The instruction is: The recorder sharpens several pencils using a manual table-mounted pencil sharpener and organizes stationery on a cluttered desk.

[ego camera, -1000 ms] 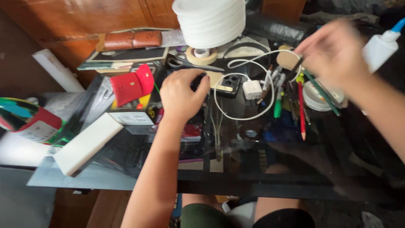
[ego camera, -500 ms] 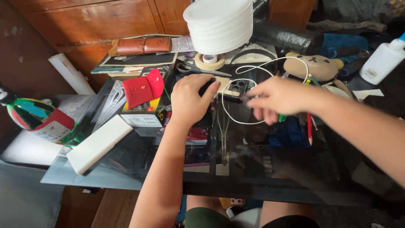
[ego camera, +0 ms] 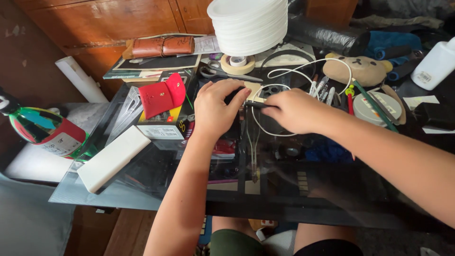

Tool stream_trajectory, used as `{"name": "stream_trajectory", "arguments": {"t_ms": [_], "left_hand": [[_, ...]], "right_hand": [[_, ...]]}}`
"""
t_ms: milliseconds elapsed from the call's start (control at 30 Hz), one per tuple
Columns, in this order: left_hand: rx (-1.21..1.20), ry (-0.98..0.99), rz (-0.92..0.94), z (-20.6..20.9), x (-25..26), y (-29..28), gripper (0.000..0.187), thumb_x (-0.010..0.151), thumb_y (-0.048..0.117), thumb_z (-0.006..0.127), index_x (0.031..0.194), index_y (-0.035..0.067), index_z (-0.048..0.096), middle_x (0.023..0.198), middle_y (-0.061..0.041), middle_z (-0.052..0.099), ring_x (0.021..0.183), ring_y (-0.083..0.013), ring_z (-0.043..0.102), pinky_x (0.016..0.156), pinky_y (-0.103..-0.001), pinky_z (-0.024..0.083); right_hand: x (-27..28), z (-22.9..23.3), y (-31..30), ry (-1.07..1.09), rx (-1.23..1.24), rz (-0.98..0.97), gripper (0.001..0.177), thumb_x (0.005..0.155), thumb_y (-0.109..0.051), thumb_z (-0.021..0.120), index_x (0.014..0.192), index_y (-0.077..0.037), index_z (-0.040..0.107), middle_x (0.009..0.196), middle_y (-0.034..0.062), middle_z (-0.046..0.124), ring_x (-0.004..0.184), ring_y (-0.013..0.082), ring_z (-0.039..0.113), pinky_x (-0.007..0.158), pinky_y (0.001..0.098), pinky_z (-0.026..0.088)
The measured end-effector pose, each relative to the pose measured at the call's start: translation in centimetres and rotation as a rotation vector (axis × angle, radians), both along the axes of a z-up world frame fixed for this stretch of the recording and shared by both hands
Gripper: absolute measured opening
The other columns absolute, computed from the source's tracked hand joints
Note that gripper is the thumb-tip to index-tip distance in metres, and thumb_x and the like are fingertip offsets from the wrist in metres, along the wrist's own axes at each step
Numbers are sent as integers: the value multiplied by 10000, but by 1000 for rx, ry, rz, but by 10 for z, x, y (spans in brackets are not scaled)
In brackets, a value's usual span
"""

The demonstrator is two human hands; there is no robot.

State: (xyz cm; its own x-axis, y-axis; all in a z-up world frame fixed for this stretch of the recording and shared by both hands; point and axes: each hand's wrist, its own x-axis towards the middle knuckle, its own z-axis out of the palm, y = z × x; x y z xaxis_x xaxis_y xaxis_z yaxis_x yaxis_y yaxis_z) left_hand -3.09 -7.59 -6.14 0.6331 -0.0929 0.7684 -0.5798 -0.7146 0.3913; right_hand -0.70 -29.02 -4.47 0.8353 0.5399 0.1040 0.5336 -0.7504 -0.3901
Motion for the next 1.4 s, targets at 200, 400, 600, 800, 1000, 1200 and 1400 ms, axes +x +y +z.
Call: {"name": "stream_trajectory", "arguments": {"t_ms": [200, 400, 600, 800, 1000, 1200, 1400], "left_hand": [[20, -26, -7, 5, -4, -3, 218, 927, 309, 742, 999, 105, 770, 1012, -44, 776, 961, -258, 728, 989, -458, 485], [20, -50, 2, 3, -1, -3, 206, 923, 310, 746, 982, 114, 771, 979, -42, 769, 929, -261, 727, 971, -444, 499], [21, -14, 30, 2, -2, -4, 226, 934, 329, 727, 982, 111, 765, 972, -43, 769, 913, -264, 724, 962, -447, 500], [25, -23, 28, 1, -2, -3, 241, 943, 344, 715, 991, 113, 766, 984, -45, 771, 933, -270, 725, 1002, -470, 484], [38, -19, 73, 2, -6, -9, 245, 952, 332, 692, 1014, 107, 766, 1025, -54, 771, 957, -282, 722, 1002, -463, 482], [-205, 182, -39, 19, -6, 26, 399, 1026, 304, 532, 1313, 46, 635, 1240, -185, 690, 1127, -354, 678, 999, -439, 503], [49, 250, 199, -57, 24, 72, 364, 1070, 224, 383, 1159, 3, 658, 1165, -278, 678, 1066, -463, 623, 887, -523, 490]], "right_hand": [[23, 4, 7, 85, 14, 74, 256, 920, -301, 680, 1037, -107, 800, 828, 161, 753, 793, 321, 709, 738, 416, 541], [34, 17, 22, 232, -3, 159, 262, 912, -311, 695, 1036, -104, 798, 901, 106, 790, 836, 212, 722, 792, 356, 542], [38, 11, 22, 240, -1, 142, 283, 895, -323, 682, 1048, -116, 800, 930, 84, 795, 855, 205, 732, 798, 356, 541], [29, 29, 3, 196, -192, 76, 348, 951, -407, 602, 1020, -118, 784, 927, 98, 773, 873, 239, 712, 814, 379, 537], [38, 2, -8, 197, -103, 93, 388, 1001, -380, 514, 979, -116, 798, 903, 110, 782, 875, 263, 721, 823, 395, 543], [12, 33, -1, -186, 43, 140, 373, 950, -321, 607, 1213, -65, 672, 1048, 176, 672, 987, 358, 636, 857, 467, 491], [-15, 16, 76, -617, 456, 276, 229, 946, -36, 598, 1161, -1, 671, 1149, 176, 666, 1122, 360, 626, 1001, 467, 495]]}}
